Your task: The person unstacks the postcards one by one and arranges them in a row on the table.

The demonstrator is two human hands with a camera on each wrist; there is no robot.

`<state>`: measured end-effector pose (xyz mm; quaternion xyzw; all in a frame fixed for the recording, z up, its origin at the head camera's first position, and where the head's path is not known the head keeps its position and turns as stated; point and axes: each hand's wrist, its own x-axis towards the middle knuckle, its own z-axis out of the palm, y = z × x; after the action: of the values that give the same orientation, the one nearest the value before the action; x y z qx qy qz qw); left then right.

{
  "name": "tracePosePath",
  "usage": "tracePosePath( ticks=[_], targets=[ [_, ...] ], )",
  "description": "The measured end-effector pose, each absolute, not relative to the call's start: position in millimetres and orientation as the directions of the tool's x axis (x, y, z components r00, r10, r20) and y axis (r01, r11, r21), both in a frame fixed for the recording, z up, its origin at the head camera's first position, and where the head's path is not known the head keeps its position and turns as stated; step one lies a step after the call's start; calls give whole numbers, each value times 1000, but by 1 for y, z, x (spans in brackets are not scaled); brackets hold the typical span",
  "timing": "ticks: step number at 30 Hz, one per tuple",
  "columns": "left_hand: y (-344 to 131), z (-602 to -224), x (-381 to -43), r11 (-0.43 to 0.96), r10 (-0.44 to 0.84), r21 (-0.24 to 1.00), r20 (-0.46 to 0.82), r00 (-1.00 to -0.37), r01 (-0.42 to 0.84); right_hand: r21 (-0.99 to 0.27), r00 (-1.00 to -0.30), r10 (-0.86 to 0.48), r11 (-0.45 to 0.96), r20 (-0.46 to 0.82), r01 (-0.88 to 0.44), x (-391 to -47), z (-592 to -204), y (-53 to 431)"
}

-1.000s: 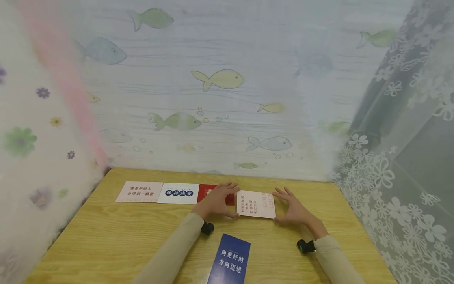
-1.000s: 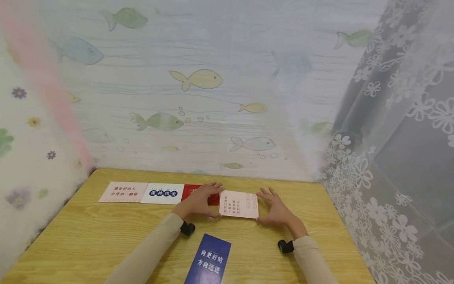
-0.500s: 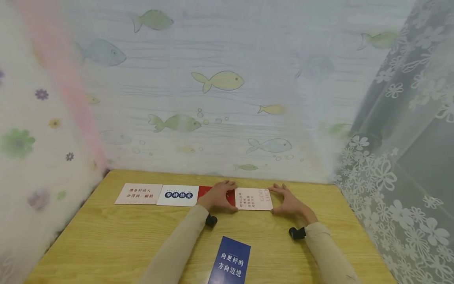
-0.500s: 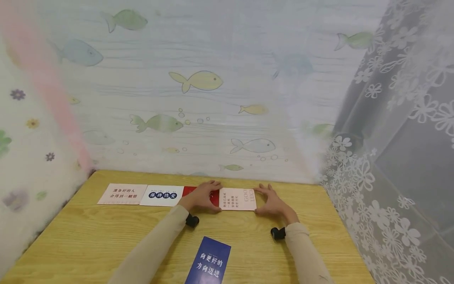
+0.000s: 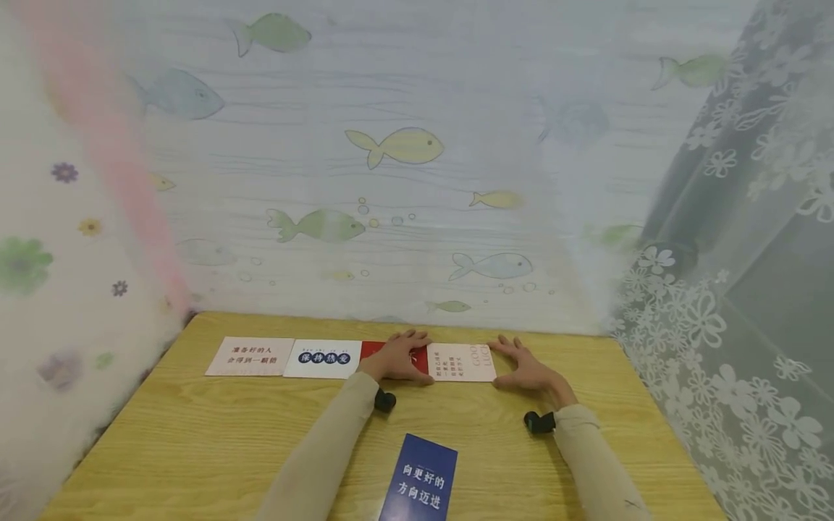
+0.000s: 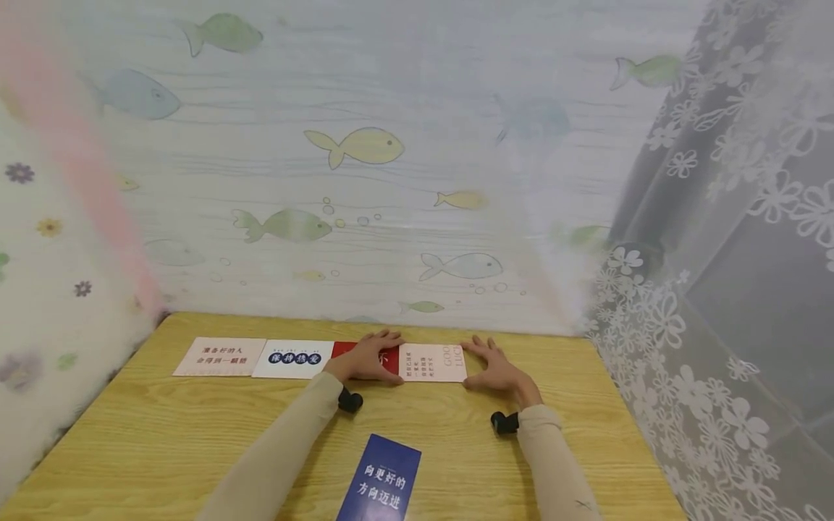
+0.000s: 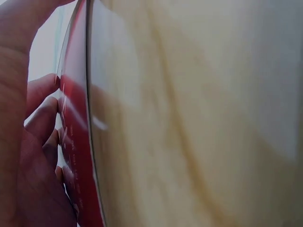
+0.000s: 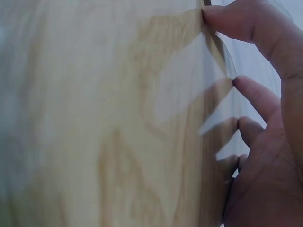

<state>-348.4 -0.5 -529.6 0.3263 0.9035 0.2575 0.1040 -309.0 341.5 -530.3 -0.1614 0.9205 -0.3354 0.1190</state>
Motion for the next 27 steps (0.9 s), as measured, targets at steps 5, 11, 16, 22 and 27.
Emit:
tracePosePath(
  ticks=[5,11,16,22,27],
  targets=[
    [-3,-529,-350,651,643,550,-31,-766,524,-643,-916,-384,732,-117,-225,-310,-527,340],
    [-3,-529,-351,653,636,559,-39,-771,511,-646,-917,-385,727,-103,-233,-310,-528,340],
    [-3,-531,-352,645,637,576,-42,-770,502,-644,-912,-397,726,-105,-242,-308,-529,340],
    [-3,-533,-352,651,633,573,-47,-773,498,-648,-907,-409,719,-103,-251,-306,-531,338],
    [-4,-533,-352,656,619,583,-51,-784,480,-654,-910,-406,712,-86,-256,-305,-531,338]
  ],
)
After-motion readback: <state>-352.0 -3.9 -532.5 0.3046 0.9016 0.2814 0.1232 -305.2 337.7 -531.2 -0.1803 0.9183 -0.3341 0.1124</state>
